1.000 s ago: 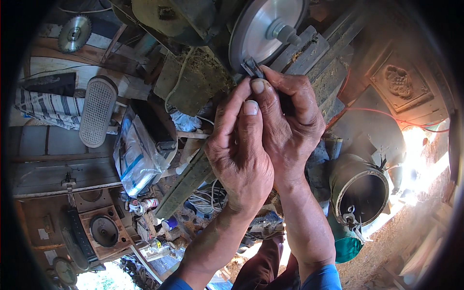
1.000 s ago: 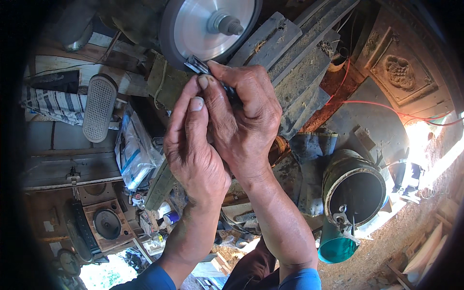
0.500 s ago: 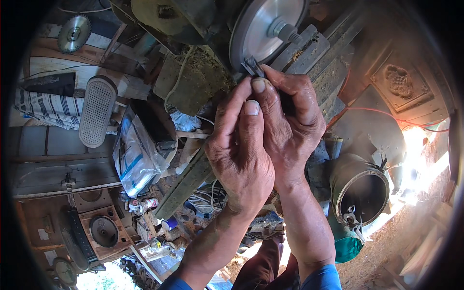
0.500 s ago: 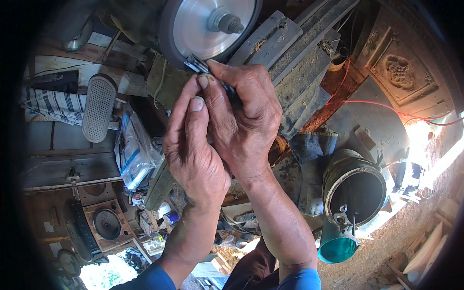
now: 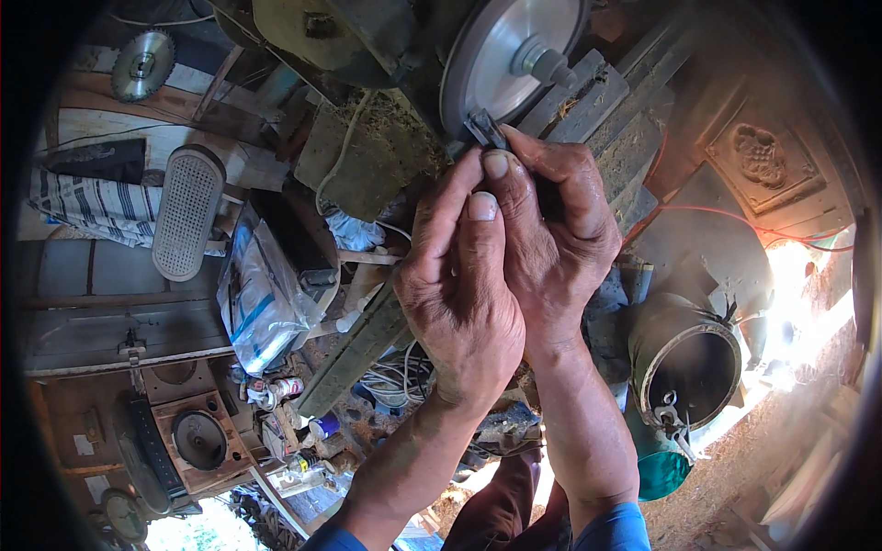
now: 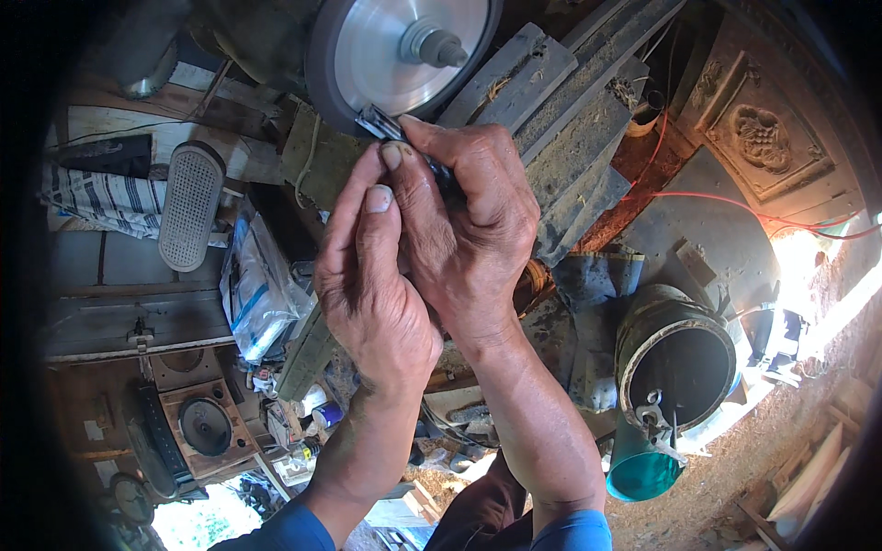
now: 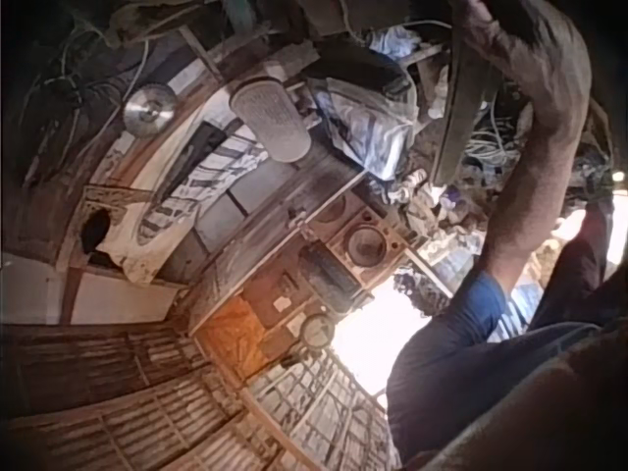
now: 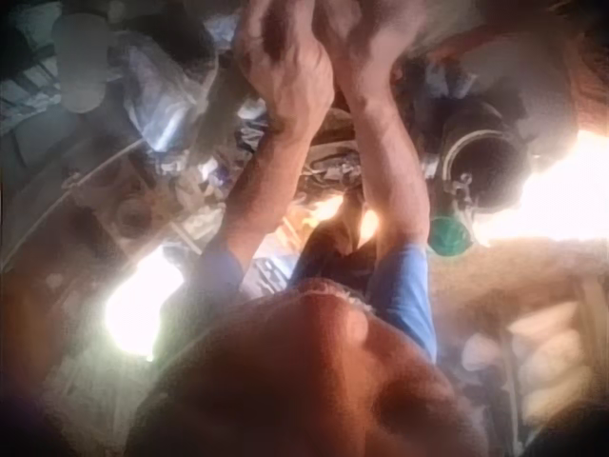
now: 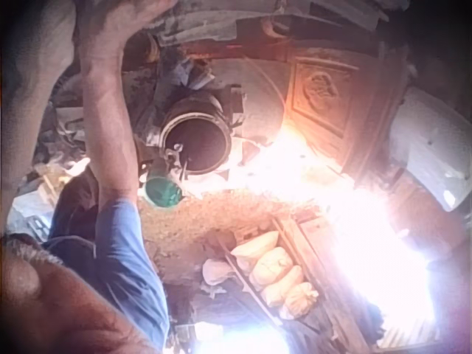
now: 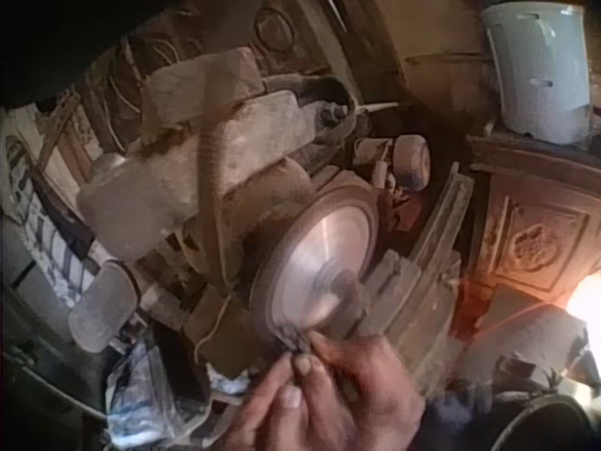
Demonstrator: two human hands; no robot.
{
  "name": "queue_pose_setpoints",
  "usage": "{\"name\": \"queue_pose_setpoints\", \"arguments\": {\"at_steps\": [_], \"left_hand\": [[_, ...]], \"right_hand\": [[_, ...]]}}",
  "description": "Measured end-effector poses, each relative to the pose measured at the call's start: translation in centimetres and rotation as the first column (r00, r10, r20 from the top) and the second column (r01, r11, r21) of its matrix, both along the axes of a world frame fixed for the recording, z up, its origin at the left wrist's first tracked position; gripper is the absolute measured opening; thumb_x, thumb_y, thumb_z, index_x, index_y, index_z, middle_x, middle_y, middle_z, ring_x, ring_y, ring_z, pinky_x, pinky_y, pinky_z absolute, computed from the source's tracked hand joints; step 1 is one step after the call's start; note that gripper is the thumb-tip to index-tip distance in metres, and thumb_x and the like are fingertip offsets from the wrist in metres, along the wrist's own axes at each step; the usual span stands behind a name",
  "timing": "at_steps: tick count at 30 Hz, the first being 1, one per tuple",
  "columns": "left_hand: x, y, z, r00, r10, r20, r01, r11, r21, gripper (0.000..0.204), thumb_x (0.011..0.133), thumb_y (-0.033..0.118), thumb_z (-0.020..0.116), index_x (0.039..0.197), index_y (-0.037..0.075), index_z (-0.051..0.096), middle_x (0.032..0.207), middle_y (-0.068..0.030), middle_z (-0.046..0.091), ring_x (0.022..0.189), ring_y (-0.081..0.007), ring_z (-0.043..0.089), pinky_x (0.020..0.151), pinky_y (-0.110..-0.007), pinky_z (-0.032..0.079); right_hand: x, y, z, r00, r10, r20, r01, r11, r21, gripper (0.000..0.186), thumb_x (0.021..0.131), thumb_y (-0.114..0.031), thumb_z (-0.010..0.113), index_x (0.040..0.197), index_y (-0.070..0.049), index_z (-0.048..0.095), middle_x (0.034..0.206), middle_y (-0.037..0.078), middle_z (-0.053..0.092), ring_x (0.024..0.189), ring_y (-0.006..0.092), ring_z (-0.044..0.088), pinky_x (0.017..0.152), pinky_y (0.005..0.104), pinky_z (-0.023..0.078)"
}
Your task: The person sharpens the edge of a small metal piece using a bench grinder, rotating and checking the piece by hand.
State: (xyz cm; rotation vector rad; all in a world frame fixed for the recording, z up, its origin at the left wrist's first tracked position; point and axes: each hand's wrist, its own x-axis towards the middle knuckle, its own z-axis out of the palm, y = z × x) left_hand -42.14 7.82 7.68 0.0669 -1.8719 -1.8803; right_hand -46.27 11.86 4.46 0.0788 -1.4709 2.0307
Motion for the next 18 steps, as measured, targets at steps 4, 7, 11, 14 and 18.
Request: {"name": "queue_pose_setpoints", "arguments": {"at_steps": [4,7,11,14,18], "left_hand": [[-0.01,-0.03,-0.06,1.0,-0.003,0.017,0.003,1.0,-0.008,0.03,0.101,0.013,0.05,0.125,-0.004,0.059,0.119,-0.0139,0.063,0.112,-0.0192,0.059,0.096,-0.03,0.045],[0.02,-0.04,-0.1,1.0,-0.003,0.017,0.003,1.0,-0.016,0.031,0.101,0.013,0.05,0.125,-0.004,0.059,0.119,-0.0138,0.063,0.112,-0.0194,0.059,0.096,-0.03,0.045],[-0.02,0.04,-0.19,1.0,0.01,0.011,-0.01,1.0,-0.02,0.03,0.101,0.013,0.05,0.125,-0.004,0.058,0.119,-0.0139,0.063,0.112,-0.0195,0.059,0.096,-0.031,0.046],[0.0,0.12,-0.2,1.0,0.022,0.007,-0.022,1.0,0.008,0.031,0.1,0.013,0.052,0.125,-0.003,0.059,0.121,-0.013,0.063,0.111,-0.0178,0.059,0.097,-0.029,0.046],[0.06,0.2,-0.23,0.999,0.036,0.013,-0.036,0.998,0.044,0.031,0.099,0.013,0.054,0.125,-0.003,0.06,0.122,-0.012,0.063,0.111,-0.0164,0.059,0.098,-0.028,0.046]], "right_hand": [[0.02,0.05,0.03,1.0,-0.012,0.006,0.012,1.0,0.015,0.018,0.08,-0.001,0.075,0.097,-0.002,0.07,0.081,0.007,0.061,0.073,0.0146,0.057,0.064,0.0259,0.046],[0.13,0.09,0.09,1.0,-0.003,0.029,0.002,1.0,0.016,0.018,0.081,-0.001,0.074,0.098,-0.002,0.07,0.081,0.006,0.061,0.073,0.0145,0.057,0.064,0.0259,0.046],[0.14,0.23,0.12,1.0,0.006,0.017,-0.006,1.0,0.016,0.018,0.08,-0.001,0.074,0.098,-0.002,0.071,0.082,0.007,0.061,0.073,0.0145,0.057,0.064,0.0258,0.046],[0.05,0.18,0.12,1.0,0.002,0.002,-0.002,1.0,0.02,0.019,0.08,0.0,0.074,0.098,-0.002,0.071,0.082,0.007,0.061,0.073,0.0145,0.057,0.063,0.0258,0.046],[0.08,0.19,0.1,1.0,0.001,-0.012,-0.001,1.0,0.026,0.019,0.08,0.0,0.074,0.098,-0.002,0.071,0.082,0.007,0.061,0.072,0.0144,0.057,0.063,0.0261,0.046]]}}
